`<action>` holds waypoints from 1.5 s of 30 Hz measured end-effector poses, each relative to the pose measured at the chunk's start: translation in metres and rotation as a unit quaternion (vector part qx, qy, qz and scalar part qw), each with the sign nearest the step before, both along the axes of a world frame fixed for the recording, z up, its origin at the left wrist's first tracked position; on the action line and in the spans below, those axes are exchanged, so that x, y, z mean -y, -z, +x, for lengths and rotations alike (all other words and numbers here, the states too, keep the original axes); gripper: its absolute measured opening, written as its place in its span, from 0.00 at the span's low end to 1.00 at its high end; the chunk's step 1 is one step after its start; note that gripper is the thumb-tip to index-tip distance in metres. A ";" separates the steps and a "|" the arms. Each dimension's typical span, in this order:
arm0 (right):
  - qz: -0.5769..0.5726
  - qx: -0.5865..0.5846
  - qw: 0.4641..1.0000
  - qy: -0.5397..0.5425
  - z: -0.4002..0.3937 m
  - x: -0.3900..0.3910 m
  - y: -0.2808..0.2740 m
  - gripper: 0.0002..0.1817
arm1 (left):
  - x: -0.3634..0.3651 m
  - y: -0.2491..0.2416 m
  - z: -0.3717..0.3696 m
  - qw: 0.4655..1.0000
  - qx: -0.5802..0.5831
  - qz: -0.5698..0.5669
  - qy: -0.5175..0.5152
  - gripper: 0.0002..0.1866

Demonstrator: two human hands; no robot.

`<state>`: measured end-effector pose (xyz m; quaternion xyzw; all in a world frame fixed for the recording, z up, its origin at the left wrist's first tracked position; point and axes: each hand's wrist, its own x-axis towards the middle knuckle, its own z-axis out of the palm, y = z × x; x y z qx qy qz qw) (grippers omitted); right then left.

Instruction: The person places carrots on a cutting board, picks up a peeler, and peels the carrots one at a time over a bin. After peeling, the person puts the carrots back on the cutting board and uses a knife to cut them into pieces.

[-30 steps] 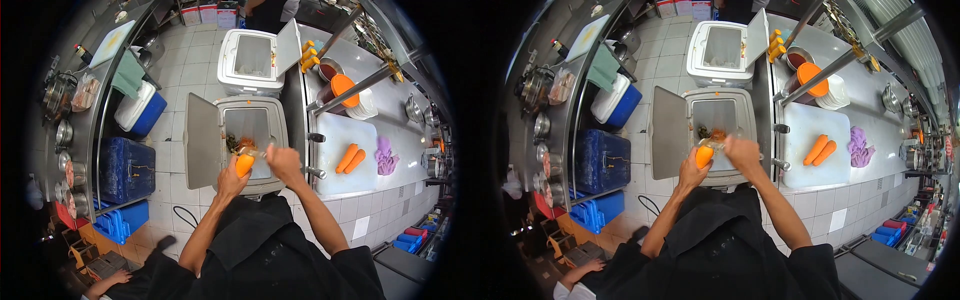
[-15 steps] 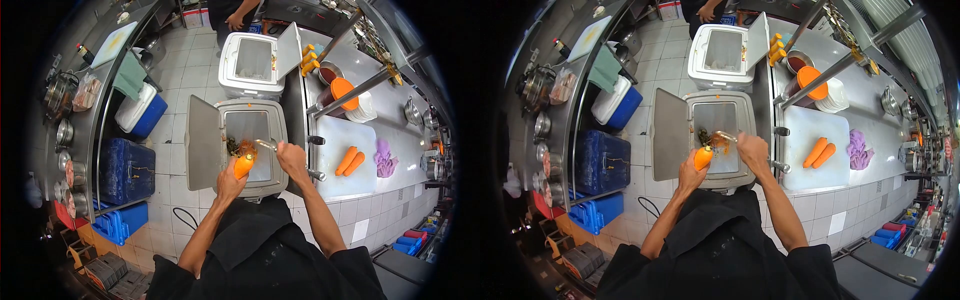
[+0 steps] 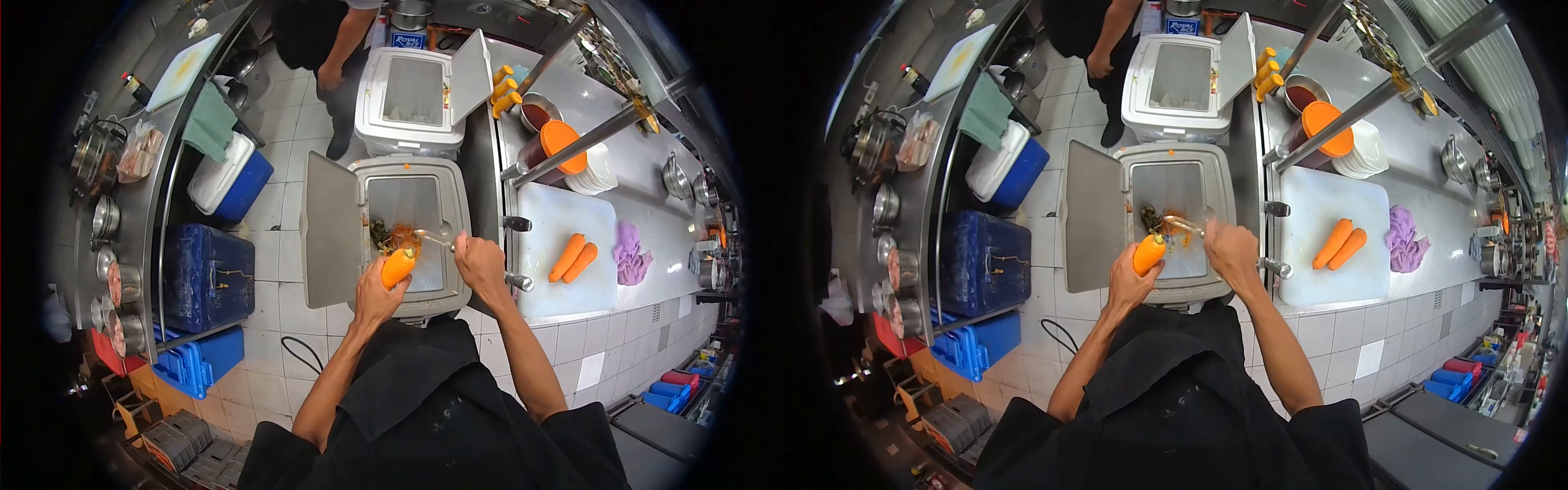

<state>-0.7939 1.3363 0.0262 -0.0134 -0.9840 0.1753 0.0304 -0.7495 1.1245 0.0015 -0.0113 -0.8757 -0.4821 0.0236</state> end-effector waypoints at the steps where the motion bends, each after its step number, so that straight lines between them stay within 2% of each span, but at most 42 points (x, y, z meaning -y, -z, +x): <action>1: -0.021 -0.034 0.999 -0.014 0.005 0.012 -0.016 0.25 | -0.001 -0.003 -0.002 1.000 -0.002 -0.001 0.001 0.15; 3: -0.031 -0.053 0.997 -0.050 0.016 0.029 -0.027 0.25 | -0.006 -0.007 -0.001 0.992 0.114 0.045 -0.007 0.16; 6: -0.040 -0.094 0.989 -0.103 0.024 0.039 -0.021 0.22 | -0.010 -0.008 -0.002 0.992 0.117 0.040 0.005 0.16; 9: 0.103 -0.100 0.982 -0.125 0.001 0.003 0.018 0.12 | -0.009 -0.007 0.000 0.996 0.086 0.033 -0.001 0.16; 12: 0.075 -0.062 0.990 -0.100 -0.006 -0.016 0.019 0.10 | -0.006 -0.001 0.003 0.995 0.090 0.015 -0.027 0.14; 14: 0.061 -0.041 0.992 -0.102 0.008 0.008 0.003 0.11 | -0.005 0.003 0.004 0.996 0.084 0.003 -0.023 0.14; 16: -0.019 -0.018 0.992 -0.124 0.019 0.032 -0.017 0.11 | -0.007 0.005 -0.002 0.997 0.072 -0.009 -0.012 0.13; 17: 0.010 -0.010 0.987 -0.159 0.018 0.032 -0.018 0.16 | -0.008 0.006 -0.002 0.999 0.030 -0.016 -0.013 0.13; 18: 0.009 -0.009 0.988 -0.154 0.013 0.024 -0.006 0.16 | -0.008 0.008 -0.001 1.000 -0.011 -0.022 -0.014 0.13; 20: 0.066 -0.039 0.994 -0.083 -0.004 -0.004 0.024 0.21 | -0.003 0.017 0.002 0.999 -0.031 -0.033 -0.010 0.14; 21: 0.019 0.053 0.998 0.007 -0.007 -0.010 0.011 0.26 | 0.001 0.020 -0.001 0.998 -0.053 -0.045 -0.005 0.14; 22: 0.019 0.053 0.998 0.006 -0.008 -0.016 0.007 0.26 | -0.002 0.015 -0.003 0.998 -0.053 -0.045 -0.006 0.14; 24: -0.085 0.094 0.991 0.041 -0.007 -0.025 0.005 0.28 | -0.007 0.009 -0.007 0.997 -0.075 -0.002 -0.028 0.13; 25: -0.197 0.102 0.973 0.057 -0.008 -0.028 0.016 0.34 | -0.006 0.010 -0.010 0.997 -0.074 -0.003 -0.026 0.13; 26: -0.198 0.101 0.973 0.060 -0.010 -0.030 0.023 0.34 | -0.005 0.011 -0.015 0.971 0.121 0.201 -0.039 0.15; 27: -0.275 0.175 0.940 0.098 -0.012 -0.029 0.025 0.35 | -0.006 0.013 -0.019 0.867 0.309 0.387 -0.049 0.19; 28: -0.348 0.246 0.895 0.132 -0.012 -0.030 0.026 0.37 | -0.007 0.015 -0.022 0.867 0.310 0.386 -0.047 0.19; 29: -0.349 0.245 0.894 0.133 -0.008 -0.031 0.026 0.37 | -0.008 0.016 -0.025 0.795 0.338 0.501 -0.052 0.23; 30: -0.451 0.287 0.833 0.143 -0.003 -0.025 0.014 0.35 | -0.008 0.017 -0.028 0.707 0.358 0.607 -0.057 0.26; 31: -0.546 0.323 0.758 0.150 0.003 -0.020 0.005 0.35 | -0.009 0.015 -0.031 0.711 0.366 0.598 -0.056 0.29; 35: -0.584 0.374 0.716 0.084 0.023 -0.007 0.004 0.28 | -0.008 0.019 -0.038 0.736 0.362 0.567 -0.076 0.29; 37: -0.587 0.363 0.719 0.075 0.033 0.003 -0.004 0.27 | -0.014 0.014 -0.040 0.734 0.348 0.580 -0.067 0.30; 38: -0.589 0.353 0.724 0.065 0.039 0.007 -0.007 0.26 | -0.019 0.010 -0.040 0.740 0.344 0.569 -0.098 0.31; 40: -0.606 0.311 0.731 0.040 0.050 0.009 0.004 0.24 | -0.028 0.011 -0.037 0.753 0.333 0.563 -0.073 0.31; 43: -0.608 0.210 0.763 0.066 0.066 0.002 0.009 0.21 | -0.053 -0.010 -0.036 0.809 0.322 0.491 -0.026 0.28; 45: -0.640 0.174 0.745 0.072 0.070 -0.012 0.012 0.18 | -0.077 -0.029 -0.043 0.841 0.284 0.460 0.004 0.22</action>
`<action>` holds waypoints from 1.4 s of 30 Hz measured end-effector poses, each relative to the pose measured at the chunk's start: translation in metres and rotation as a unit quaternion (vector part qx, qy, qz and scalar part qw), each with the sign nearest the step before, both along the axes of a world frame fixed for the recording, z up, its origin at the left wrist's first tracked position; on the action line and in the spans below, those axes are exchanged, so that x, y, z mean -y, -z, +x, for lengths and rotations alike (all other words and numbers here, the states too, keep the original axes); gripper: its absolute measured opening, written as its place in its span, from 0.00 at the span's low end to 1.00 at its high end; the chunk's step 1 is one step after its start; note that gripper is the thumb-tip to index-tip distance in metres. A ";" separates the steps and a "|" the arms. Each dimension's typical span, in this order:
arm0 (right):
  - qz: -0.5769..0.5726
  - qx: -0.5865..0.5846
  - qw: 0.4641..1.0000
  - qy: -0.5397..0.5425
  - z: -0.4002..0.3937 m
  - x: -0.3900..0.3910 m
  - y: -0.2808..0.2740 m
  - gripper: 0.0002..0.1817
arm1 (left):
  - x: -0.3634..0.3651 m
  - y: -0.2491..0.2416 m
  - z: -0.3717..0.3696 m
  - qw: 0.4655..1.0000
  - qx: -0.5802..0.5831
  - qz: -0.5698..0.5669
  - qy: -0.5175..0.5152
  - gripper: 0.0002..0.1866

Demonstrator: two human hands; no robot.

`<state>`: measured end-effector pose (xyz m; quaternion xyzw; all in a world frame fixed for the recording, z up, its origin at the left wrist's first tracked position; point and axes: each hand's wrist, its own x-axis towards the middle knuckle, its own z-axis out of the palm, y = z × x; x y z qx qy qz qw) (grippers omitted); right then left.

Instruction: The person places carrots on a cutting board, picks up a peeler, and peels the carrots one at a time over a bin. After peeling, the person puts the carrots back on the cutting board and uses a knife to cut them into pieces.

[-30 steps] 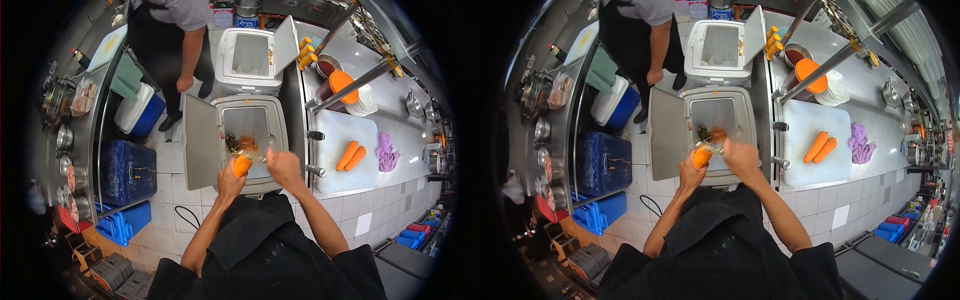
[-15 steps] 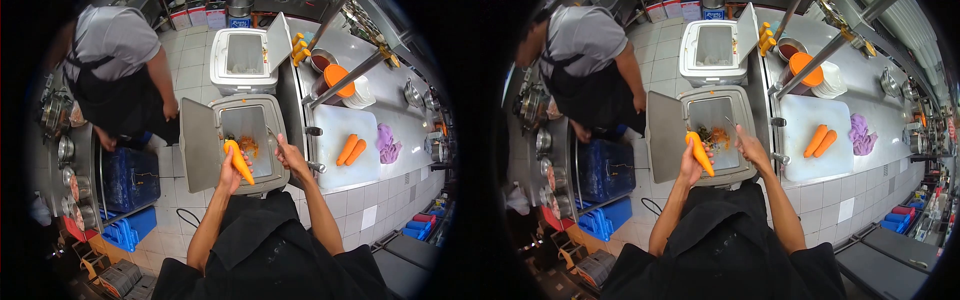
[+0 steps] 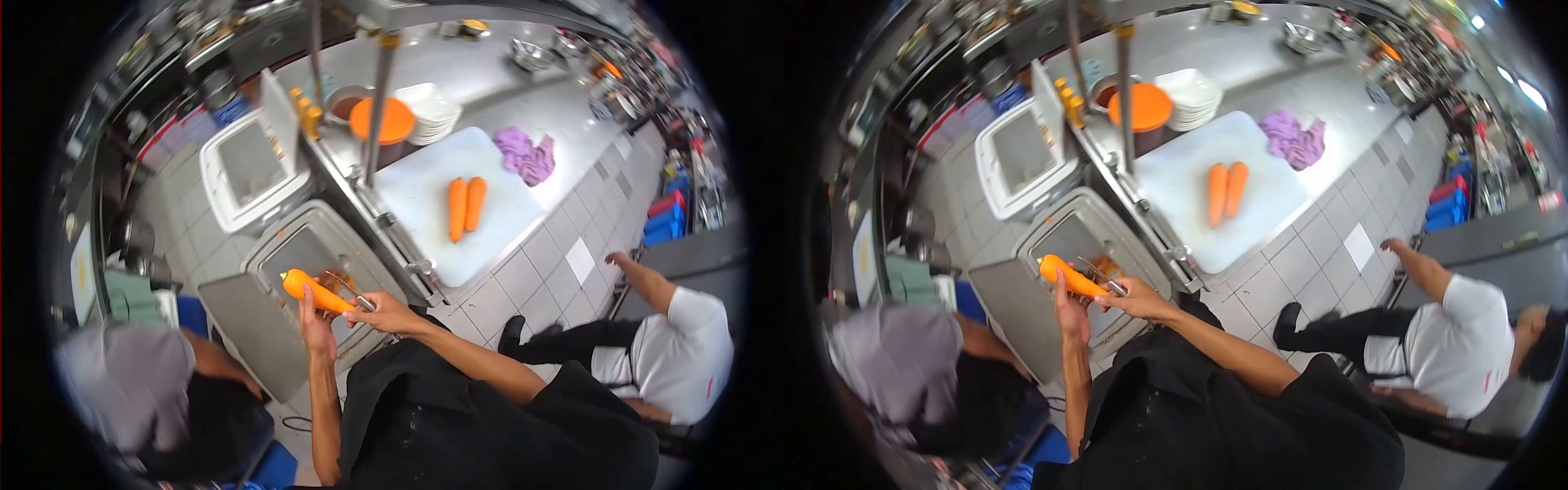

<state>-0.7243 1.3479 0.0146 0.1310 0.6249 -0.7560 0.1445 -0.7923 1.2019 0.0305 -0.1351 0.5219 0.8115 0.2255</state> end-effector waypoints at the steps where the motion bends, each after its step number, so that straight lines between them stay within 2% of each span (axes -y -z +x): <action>1: 0.002 -0.004 1.000 0.018 0.002 -0.013 -0.011 0.18 | -0.013 -0.010 -0.004 1.000 -0.004 0.002 0.018 0.22; 3: -0.034 0.049 0.998 0.035 0.012 -0.045 -0.032 0.16 | -0.036 -0.024 -0.014 0.991 -0.078 0.001 0.108 0.19; 4: 0.027 0.030 0.998 0.047 0.016 -0.060 -0.034 0.18 | -0.051 -0.026 -0.018 0.988 -0.078 -0.001 0.133 0.17; 5: 0.026 0.025 0.998 0.052 0.021 -0.074 -0.040 0.18 | -0.069 -0.037 -0.021 0.987 -0.083 -0.003 0.138 0.17; 7: 0.053 0.010 0.983 0.175 0.033 -0.105 -0.052 0.18 | -0.111 -0.065 -0.027 0.963 -0.147 -0.063 0.216 0.16; 9: 0.101 0.018 0.956 0.275 0.044 -0.147 -0.038 0.18 | -0.158 -0.082 -0.042 0.938 -0.209 -0.127 0.245 0.20; 11: 0.092 0.071 0.916 0.384 0.055 -0.194 -0.033 0.17 | -0.206 -0.087 -0.063 0.888 -0.276 -0.242 0.278 0.26; 13: 0.119 0.070 0.899 0.416 0.067 -0.234 -0.025 0.17 | -0.258 -0.063 -0.091 0.822 -0.328 -0.345 0.313 0.31; 14: 0.149 0.070 0.882 0.442 0.071 -0.249 -0.021 0.17 | -0.281 -0.047 -0.105 0.768 -0.354 -0.409 0.343 0.31; 15: 0.145 0.067 0.882 0.444 0.073 -0.260 -0.016 0.17 | -0.301 -0.032 -0.117 0.708 -0.379 -0.468 0.368 0.32; 17: 0.206 0.091 0.862 0.454 0.074 -0.280 -0.006 0.18 | -0.332 -0.017 -0.130 0.685 -0.373 -0.489 0.390 0.33; 18: 0.208 0.097 0.863 0.449 0.071 -0.290 0.001 0.23 | -0.344 -0.008 -0.134 0.665 -0.361 -0.507 0.413 0.33; 19: 0.202 0.096 0.863 0.452 0.066 -0.296 0.002 0.23 | -0.351 0.006 -0.136 0.661 -0.363 -0.510 0.414 0.33; 21: 0.293 0.110 0.842 0.438 0.049 -0.308 0.004 0.31 | -0.356 0.031 -0.135 0.606 -0.428 -0.553 0.379 0.35; 22: 0.299 0.141 0.845 0.421 0.038 -0.315 -0.001 0.40 | -0.358 0.037 -0.134 0.604 -0.428 -0.557 0.377 0.35; 23: 0.295 0.138 0.847 0.421 0.028 -0.320 0.002 0.40 | -0.359 0.042 -0.134 0.603 -0.413 -0.561 0.390 0.36; 25: 0.368 0.133 0.831 0.396 0.009 -0.327 0.011 0.41 | -0.354 0.040 -0.129 0.598 -0.398 -0.569 0.400 0.37; 26: 0.366 0.131 0.833 0.395 0.004 -0.333 0.014 0.41 | -0.348 0.039 -0.124 0.607 -0.421 -0.574 0.353 0.37; 27: 0.380 0.157 0.842 0.348 -0.001 -0.340 0.013 0.39 | -0.344 0.035 -0.119 0.616 -0.441 -0.577 0.303 0.36; 28: 0.394 0.184 0.849 0.299 -0.004 -0.344 0.013 0.38 | -0.338 0.019 -0.111 0.618 -0.439 -0.580 0.300 0.36; 29: 0.394 0.184 0.851 0.295 -0.002 -0.344 0.015 0.38 | -0.328 0.004 -0.102 0.662 -0.420 -0.542 0.302 0.37; 30: 0.374 0.170 0.852 0.325 0.002 -0.345 0.018 0.36 | -0.316 -0.014 -0.092 0.705 -0.399 -0.502 0.304 0.37; 31: 0.356 0.154 0.850 0.356 0.002 -0.347 0.019 0.34 | -0.302 -0.030 -0.083 0.743 -0.333 -0.464 0.348 0.36; 32: 0.363 0.076 0.832 0.412 0.009 -0.338 0.008 0.31 | -0.289 -0.044 -0.075 0.776 -0.266 -0.421 0.388 0.35; 33: 0.368 0.076 0.834 0.405 0.014 -0.329 -0.010 0.31 | -0.274 -0.052 -0.064 0.780 -0.261 -0.419 0.384 0.35; 35: 0.332 -0.070 0.830 0.442 0.024 -0.302 -0.052 0.29 | -0.241 -0.063 -0.039 0.868 -0.107 -0.209 0.438 0.34; 36: 0.334 -0.072 0.836 0.429 0.022 -0.283 -0.070 0.29 | -0.232 -0.070 -0.029 0.875 -0.101 -0.207 0.427 0.34; 37: 0.303 -0.165 0.840 0.419 0.016 -0.260 -0.088 0.29 | -0.226 -0.078 -0.017 0.907 -0.004 -0.080 0.413 0.35; 38: 0.263 -0.255 0.839 0.402 0.012 -0.238 -0.104 0.28 | -0.217 -0.084 -0.006 0.918 0.089 0.051 0.384 0.35; 39: 0.287 -0.269 0.862 0.319 0.013 -0.220 -0.117 0.32 | -0.208 -0.091 -0.001 0.928 0.092 0.055 0.358 0.35; 41: 0.263 -0.229 0.917 0.194 0.018 -0.179 -0.159 0.33 | -0.188 -0.101 -0.005 0.932 0.156 0.235 0.228 0.36; 42: 0.256 -0.235 0.923 0.164 0.014 -0.164 -0.156 0.33 | -0.165 -0.083 -0.013 0.928 0.144 0.280 0.198 0.32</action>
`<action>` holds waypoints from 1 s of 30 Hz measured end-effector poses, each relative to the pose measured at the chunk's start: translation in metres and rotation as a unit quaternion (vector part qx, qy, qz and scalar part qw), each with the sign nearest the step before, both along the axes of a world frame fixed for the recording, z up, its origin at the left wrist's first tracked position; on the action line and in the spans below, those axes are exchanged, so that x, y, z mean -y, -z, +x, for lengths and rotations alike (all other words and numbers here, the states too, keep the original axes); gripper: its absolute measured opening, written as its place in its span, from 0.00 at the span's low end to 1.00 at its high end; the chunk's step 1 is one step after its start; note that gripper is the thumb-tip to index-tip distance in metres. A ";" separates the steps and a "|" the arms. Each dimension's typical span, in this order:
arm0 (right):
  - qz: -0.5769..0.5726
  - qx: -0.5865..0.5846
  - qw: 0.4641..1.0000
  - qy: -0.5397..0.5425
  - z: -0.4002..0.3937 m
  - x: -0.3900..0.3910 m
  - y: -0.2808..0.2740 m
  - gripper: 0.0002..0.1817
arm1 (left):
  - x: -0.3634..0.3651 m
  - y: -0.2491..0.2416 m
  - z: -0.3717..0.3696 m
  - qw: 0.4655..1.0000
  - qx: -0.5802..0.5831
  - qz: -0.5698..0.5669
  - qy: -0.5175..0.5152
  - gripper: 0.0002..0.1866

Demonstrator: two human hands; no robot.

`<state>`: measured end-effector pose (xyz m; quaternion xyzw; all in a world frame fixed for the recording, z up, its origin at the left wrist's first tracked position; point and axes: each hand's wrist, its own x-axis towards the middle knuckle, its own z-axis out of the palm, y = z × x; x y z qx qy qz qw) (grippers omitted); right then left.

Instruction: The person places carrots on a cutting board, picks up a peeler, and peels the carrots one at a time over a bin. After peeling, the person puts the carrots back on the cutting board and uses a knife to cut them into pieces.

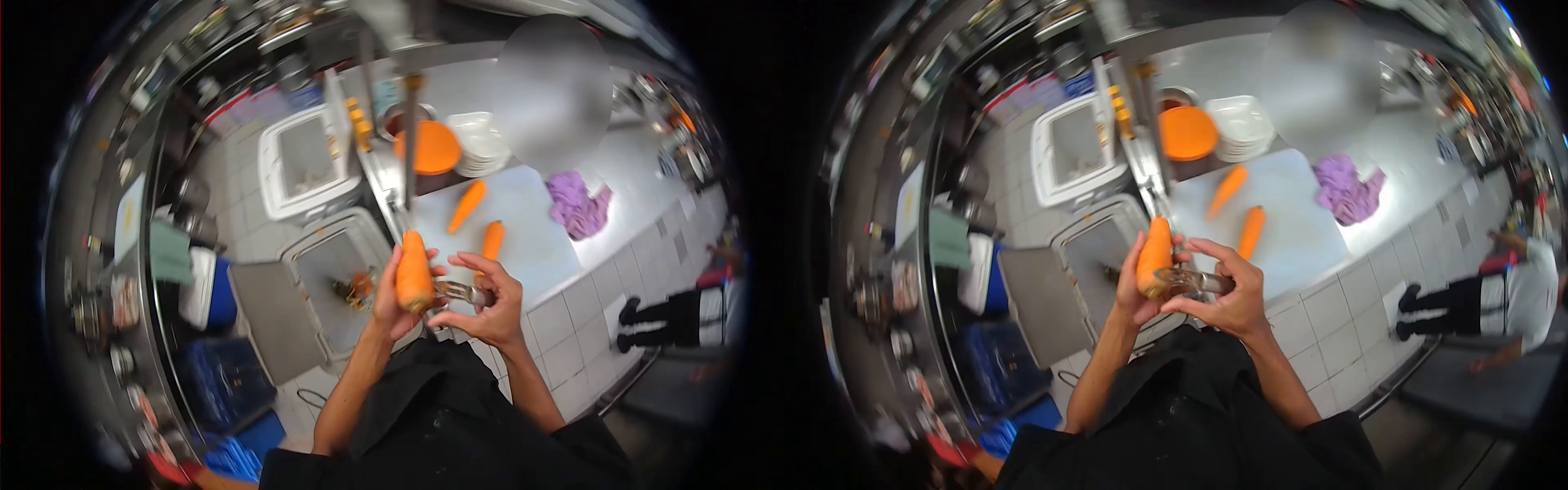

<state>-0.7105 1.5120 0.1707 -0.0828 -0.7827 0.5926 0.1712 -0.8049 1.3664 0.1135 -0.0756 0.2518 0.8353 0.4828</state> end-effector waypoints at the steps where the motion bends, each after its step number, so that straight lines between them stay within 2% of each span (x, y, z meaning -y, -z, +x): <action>1: -0.011 -0.037 0.999 -0.020 -0.005 0.014 0.005 0.31 | 0.027 0.025 -0.011 0.990 0.029 0.137 -0.021 0.29; 3: -0.027 -0.065 0.995 -0.068 -0.012 0.040 0.013 0.30 | 0.071 0.028 -0.013 0.995 -0.030 -0.028 -0.087 0.27; 5: -0.031 0.148 0.985 -0.086 -0.018 0.064 0.020 0.26 | 0.114 0.043 -0.010 0.993 -0.010 -0.014 -0.120 0.27; 6: 0.025 0.146 0.983 -0.113 -0.025 0.081 0.028 0.20 | 0.132 0.050 -0.006 0.992 0.003 0.002 -0.124 0.26; 7: 0.030 0.152 0.978 -0.139 -0.030 0.096 0.039 0.20 | 0.147 0.054 0.000 0.989 0.009 0.004 -0.150 0.26; 9: 0.127 0.177 0.959 -0.180 -0.041 0.129 0.058 0.19 | 0.172 0.060 0.010 0.984 0.026 0.013 -0.178 0.25; 10: 0.155 0.156 0.956 -0.195 -0.043 0.149 0.049 0.22 | 0.180 0.070 0.015 0.979 0.051 -0.002 -0.199 0.26; 13: 0.177 0.146 0.947 -0.223 -0.049 0.188 0.061 0.21 | 0.201 0.109 0.031 0.961 0.077 0.008 -0.264 0.22; 15: 0.197 0.143 0.936 -0.256 -0.049 0.209 0.074 0.20 | 0.217 0.096 0.043 0.952 0.090 0.033 -0.292 0.20; 17: 0.308 0.074 0.912 -0.260 -0.052 0.211 0.088 0.28 | 0.222 0.116 0.050 0.948 0.110 0.065 -0.293 0.21; 18: 0.323 0.030 0.910 -0.260 -0.052 0.215 0.098 0.28 | 0.225 0.121 0.053 0.931 0.172 0.074 -0.314 0.21; 19: 0.332 0.033 0.909 -0.250 -0.050 0.216 0.104 0.28 | 0.227 0.129 0.055 0.910 0.233 0.079 -0.333 0.21; 20: 0.347 0.033 0.899 -0.264 -0.050 0.219 0.109 0.28 | 0.228 0.144 0.054 0.906 0.240 0.073 -0.341 0.22; 24: 0.385 0.043 0.877 -0.285 -0.050 0.224 0.116 0.27 | 0.230 0.152 0.061 0.891 0.266 0.046 -0.364 0.23; 30: 0.409 0.085 0.862 -0.287 -0.049 0.220 0.128 0.28 | 0.224 0.171 0.059 0.918 0.222 0.076 -0.320 0.24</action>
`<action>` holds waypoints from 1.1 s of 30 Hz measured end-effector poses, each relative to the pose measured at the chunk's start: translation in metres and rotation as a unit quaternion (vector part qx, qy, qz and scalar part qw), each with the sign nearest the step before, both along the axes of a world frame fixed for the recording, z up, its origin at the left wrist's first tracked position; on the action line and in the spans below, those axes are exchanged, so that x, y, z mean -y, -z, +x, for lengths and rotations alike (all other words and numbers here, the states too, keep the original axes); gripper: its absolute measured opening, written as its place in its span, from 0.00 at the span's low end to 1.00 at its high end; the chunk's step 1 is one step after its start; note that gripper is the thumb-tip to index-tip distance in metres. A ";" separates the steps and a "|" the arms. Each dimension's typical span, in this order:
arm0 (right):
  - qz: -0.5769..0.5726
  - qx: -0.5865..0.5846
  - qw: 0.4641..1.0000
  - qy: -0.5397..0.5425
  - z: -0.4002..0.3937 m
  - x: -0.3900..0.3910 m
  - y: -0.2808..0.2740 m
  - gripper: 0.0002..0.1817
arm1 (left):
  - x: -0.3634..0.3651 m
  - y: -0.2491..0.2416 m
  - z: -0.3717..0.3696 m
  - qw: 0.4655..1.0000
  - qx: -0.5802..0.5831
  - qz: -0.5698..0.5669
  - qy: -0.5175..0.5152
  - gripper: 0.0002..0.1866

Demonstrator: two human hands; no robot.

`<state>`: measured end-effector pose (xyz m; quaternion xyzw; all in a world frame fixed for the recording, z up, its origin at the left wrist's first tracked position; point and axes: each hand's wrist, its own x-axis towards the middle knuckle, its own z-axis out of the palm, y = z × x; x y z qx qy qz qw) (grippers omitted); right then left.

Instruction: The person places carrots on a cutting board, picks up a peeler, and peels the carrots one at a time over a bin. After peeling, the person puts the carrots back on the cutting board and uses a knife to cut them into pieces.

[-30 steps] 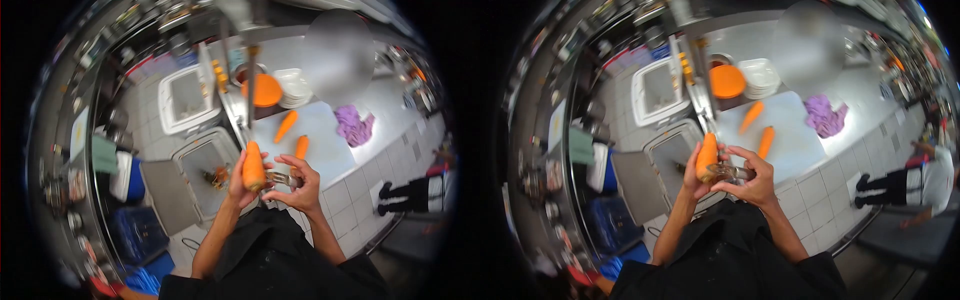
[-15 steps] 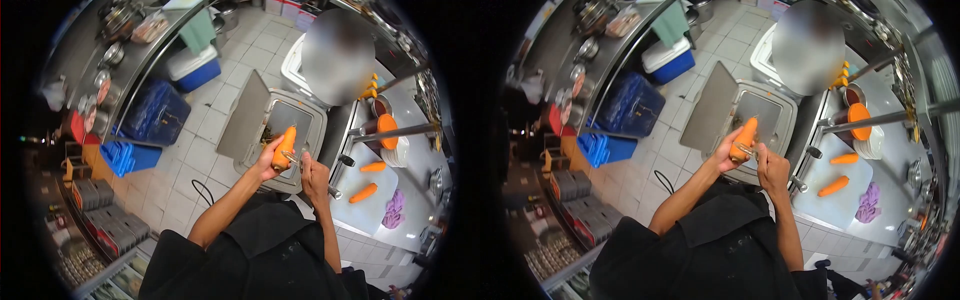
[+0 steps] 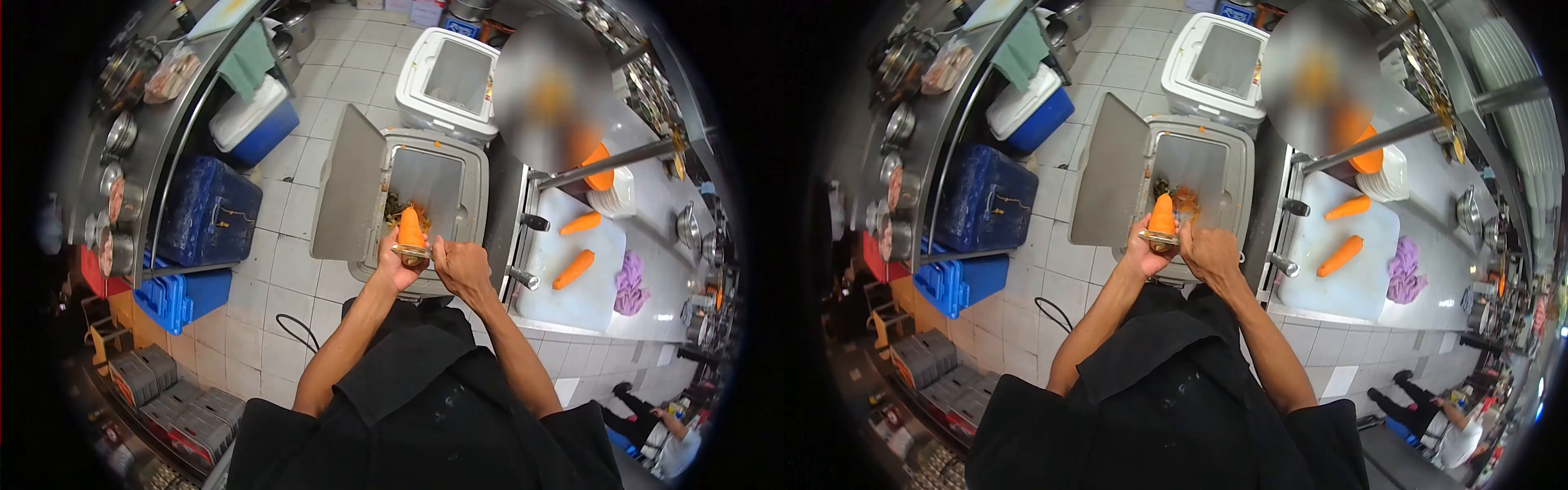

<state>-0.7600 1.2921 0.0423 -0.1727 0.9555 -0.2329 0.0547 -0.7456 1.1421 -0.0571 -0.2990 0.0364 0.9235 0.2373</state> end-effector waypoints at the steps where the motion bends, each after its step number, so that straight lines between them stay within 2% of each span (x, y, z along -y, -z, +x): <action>1: 0.001 0.001 1.000 0.010 0.003 -0.001 -0.001 0.28 | -0.003 -0.001 0.000 1.000 0.001 0.001 0.010 0.24; 3: 0.009 -0.012 1.000 -0.002 0.005 -0.003 -0.004 0.29 | -0.008 -0.005 -0.004 0.998 0.043 -0.046 0.022 0.25; 6: 0.006 -0.017 1.000 -0.007 0.007 -0.009 -0.004 0.29 | -0.013 -0.007 -0.004 0.996 0.045 -0.065 0.039 0.24; 11: -0.042 0.010 0.999 -0.003 0.004 -0.012 0.025 0.28 | -0.008 -0.012 -0.004 0.987 0.050 -0.130 0.075 0.23; 16: -0.135 0.076 0.987 0.039 -0.004 0.000 0.050 0.27 | 0.017 -0.008 -0.005 0.978 -0.035 -0.179 0.102 0.23; 18: -0.094 0.037 0.993 0.057 -0.023 -0.003 0.101 0.28 | 0.019 -0.012 0.000 0.971 -0.042 -0.196 0.132 0.23; 19: -0.097 0.039 0.993 0.053 -0.031 -0.004 0.108 0.28 | 0.018 -0.015 0.007 0.963 -0.045 -0.209 0.162 0.23; 21: -0.009 0.182 0.974 0.135 -0.051 -0.012 0.121 0.25 | 0.014 -0.022 0.015 0.962 -0.022 -0.223 0.156 0.22; 23: 0.031 0.173 0.982 0.073 -0.059 -0.036 0.171 0.24 | 0.014 -0.029 0.024 0.969 -0.069 -0.175 0.158 0.22; 25: 0.048 0.226 0.968 0.098 -0.057 -0.046 0.153 0.25 | 0.015 -0.032 0.021 0.971 -0.085 -0.168 0.150 0.22; 27: 0.035 0.218 0.958 0.182 -0.053 -0.053 0.169 0.28 | 0.019 -0.030 0.017 0.984 -0.017 -0.136 0.114 0.22; 28: 0.027 0.215 0.963 0.159 -0.050 -0.049 0.148 0.31 | 0.021 -0.026 0.015 0.984 -0.014 -0.137 0.113 0.22; 29: 0.018 0.219 0.959 0.180 -0.042 -0.038 0.111 0.32 | 0.022 -0.020 0.012 0.985 0.016 -0.134 0.105 0.22; 30: -0.046 0.115 0.973 0.192 -0.027 -0.030 0.103 0.34 | 0.024 -0.014 0.010 0.985 0.045 -0.132 0.099 0.23; 31: -0.047 0.075 0.982 0.164 -0.013 -0.018 0.075 0.32 | 0.026 -0.006 0.009 0.985 0.048 -0.133 0.101 0.23; 33: 0.005 0.095 0.994 0.060 0.010 -0.009 0.037 0.23 | 0.029 0.007 0.005 0.989 0.046 -0.086 0.108 0.24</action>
